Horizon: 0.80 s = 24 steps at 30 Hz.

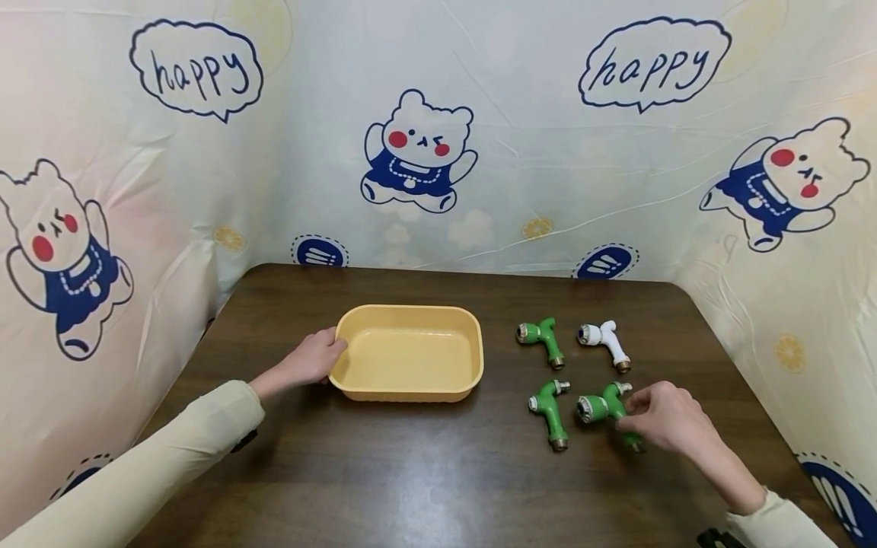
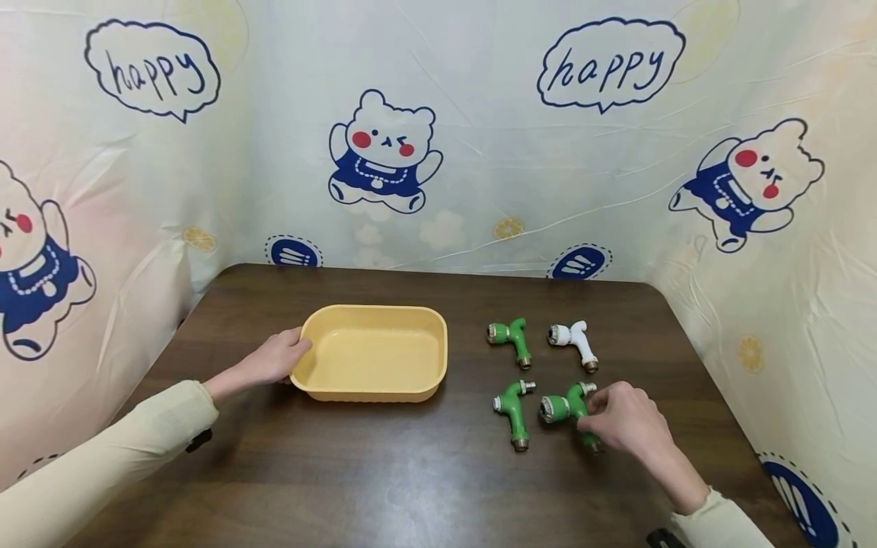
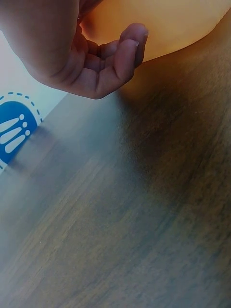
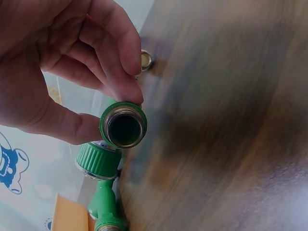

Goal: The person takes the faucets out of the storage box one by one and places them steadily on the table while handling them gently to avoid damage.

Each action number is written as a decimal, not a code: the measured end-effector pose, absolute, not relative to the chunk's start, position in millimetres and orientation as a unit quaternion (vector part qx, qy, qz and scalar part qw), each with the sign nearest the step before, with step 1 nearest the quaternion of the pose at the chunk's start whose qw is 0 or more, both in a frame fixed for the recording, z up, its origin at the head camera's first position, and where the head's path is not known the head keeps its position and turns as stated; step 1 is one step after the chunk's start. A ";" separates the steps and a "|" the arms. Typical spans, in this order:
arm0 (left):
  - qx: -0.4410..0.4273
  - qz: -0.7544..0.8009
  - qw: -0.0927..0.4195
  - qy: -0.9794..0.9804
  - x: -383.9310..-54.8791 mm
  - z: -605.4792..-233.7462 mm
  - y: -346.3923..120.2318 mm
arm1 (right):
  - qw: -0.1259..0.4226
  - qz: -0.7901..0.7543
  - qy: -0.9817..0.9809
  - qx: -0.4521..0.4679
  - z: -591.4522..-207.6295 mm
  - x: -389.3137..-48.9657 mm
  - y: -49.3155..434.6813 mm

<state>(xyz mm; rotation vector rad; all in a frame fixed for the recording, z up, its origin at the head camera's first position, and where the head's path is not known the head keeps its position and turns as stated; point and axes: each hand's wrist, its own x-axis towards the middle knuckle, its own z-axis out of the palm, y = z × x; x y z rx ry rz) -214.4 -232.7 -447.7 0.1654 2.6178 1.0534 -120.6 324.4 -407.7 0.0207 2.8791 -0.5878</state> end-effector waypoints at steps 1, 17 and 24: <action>0.057 0.368 0.157 0.915 -214.4 -447.7 -232.8 | 0.101 -0.198 0.975 0.007 -408.3 -120.8 325.2; 0.059 0.371 0.149 0.915 -213.1 -446.1 -231.9 | 0.107 -0.197 0.974 0.018 -414.9 -123.9 336.6; 0.054 0.373 0.153 0.913 -213.4 -447.7 -232.2 | 0.104 -0.195 0.975 0.022 -420.5 -124.8 341.3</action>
